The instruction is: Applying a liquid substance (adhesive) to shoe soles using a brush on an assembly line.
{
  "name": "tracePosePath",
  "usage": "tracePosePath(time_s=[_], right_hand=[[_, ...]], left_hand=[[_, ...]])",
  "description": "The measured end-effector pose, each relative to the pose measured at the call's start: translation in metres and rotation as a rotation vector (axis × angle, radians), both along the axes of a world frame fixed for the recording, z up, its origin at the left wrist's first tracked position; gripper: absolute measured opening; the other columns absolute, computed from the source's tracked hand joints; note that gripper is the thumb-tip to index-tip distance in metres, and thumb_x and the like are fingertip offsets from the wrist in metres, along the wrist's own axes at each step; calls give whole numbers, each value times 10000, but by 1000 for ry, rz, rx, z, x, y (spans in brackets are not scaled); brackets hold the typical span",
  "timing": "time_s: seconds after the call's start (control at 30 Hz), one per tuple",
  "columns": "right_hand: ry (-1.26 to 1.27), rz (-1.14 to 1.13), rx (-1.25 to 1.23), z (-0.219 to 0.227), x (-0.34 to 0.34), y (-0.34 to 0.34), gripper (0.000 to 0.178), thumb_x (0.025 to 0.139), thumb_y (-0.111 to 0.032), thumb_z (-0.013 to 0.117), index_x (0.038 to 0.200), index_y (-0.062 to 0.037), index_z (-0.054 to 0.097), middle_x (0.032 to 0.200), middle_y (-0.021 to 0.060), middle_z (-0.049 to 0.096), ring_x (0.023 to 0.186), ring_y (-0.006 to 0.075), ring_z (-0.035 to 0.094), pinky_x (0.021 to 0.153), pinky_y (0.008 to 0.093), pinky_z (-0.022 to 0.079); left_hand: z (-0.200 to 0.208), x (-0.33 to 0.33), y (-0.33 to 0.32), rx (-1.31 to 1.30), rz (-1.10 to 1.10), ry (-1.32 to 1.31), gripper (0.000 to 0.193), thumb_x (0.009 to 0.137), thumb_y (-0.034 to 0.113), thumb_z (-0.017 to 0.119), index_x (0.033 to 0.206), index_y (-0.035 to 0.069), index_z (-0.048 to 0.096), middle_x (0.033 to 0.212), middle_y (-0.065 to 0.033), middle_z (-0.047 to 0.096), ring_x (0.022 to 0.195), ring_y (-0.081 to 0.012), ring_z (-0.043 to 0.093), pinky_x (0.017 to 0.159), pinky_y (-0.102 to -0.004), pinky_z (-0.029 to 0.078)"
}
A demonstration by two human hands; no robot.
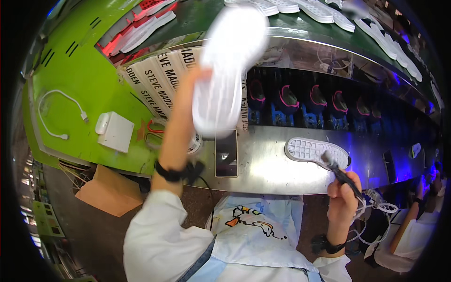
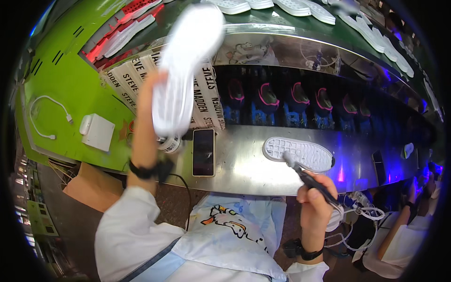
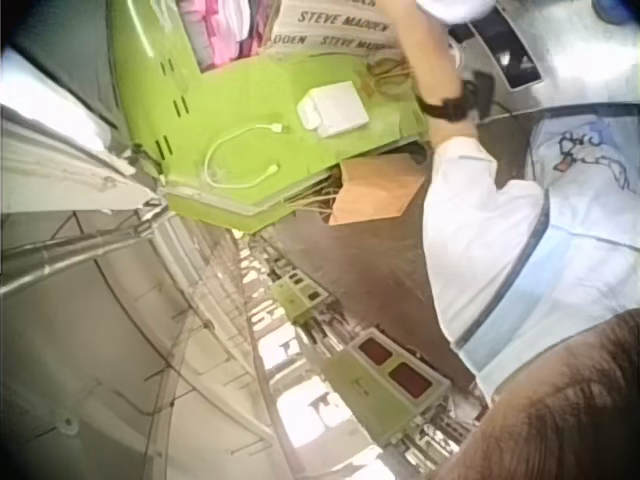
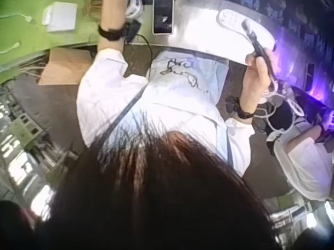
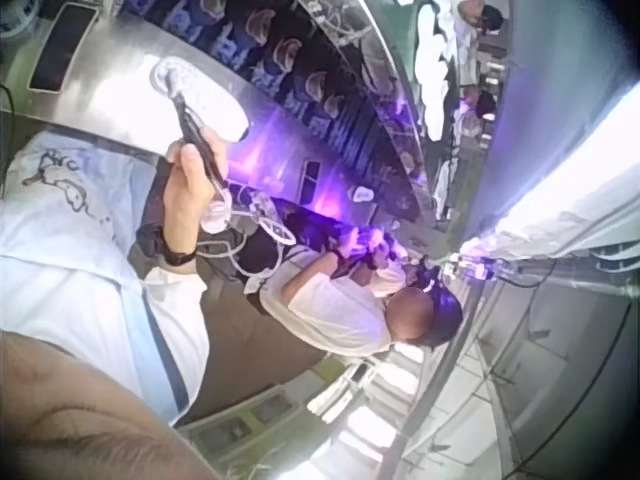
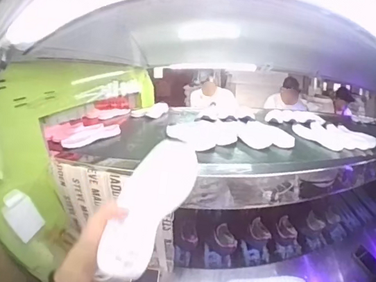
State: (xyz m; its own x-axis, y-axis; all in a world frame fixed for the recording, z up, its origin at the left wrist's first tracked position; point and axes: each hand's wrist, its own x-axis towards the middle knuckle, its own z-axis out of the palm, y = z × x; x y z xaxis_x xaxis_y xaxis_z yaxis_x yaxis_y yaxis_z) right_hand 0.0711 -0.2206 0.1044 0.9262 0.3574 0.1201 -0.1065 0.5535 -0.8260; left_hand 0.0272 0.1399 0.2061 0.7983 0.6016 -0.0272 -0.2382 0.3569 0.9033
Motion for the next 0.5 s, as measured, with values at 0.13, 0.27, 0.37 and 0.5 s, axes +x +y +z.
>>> tracePosePath(time_s=[0.13, 0.27, 0.37, 0.5], right_hand=[[-7, 436, -192, 6, -23, 30, 256, 789, 0, 639, 1040, 47, 636, 958, 211, 673, 697, 173, 633, 621, 264, 510], [-438, -169, -654, -21, -20, 62, 258, 794, -7, 656, 1049, 29, 669, 958, 96, 704, 755, 167, 662, 701, 265, 511], [-853, 164, -658, -22, -48, 57, 226, 832, 10, 633, 1055, 36, 662, 892, 77, 712, 820, 142, 664, 737, 293, 533], [-92, 144, -599, 5, -31, 64, 230, 816, 23, 638, 1044, 40, 658, 953, 110, 701, 852, 139, 663, 762, 298, 533]], left_hand=[[-141, -42, -74, -782, -795, -136, 525, 906, 303, 517, 1271, -70, 455, 1106, -249, 610, 933, -301, 659, 784, -385, 572], [-222, -56, -135, -978, -811, -138, 641, 968, 508, 358, 1374, 12, 389, 1301, -207, 521, 1093, -365, 588, 886, -473, 523], [-242, -52, -143, -1055, -617, -104, 573, 989, 461, 323, 1365, 40, 423, 1287, -191, 536, 1153, -358, 552, 906, -505, 505], [-201, -42, -143, -911, -559, -60, 590, 977, 489, 338, 1392, 74, 403, 1319, -175, 511, 1140, -336, 556, 931, -512, 481]])
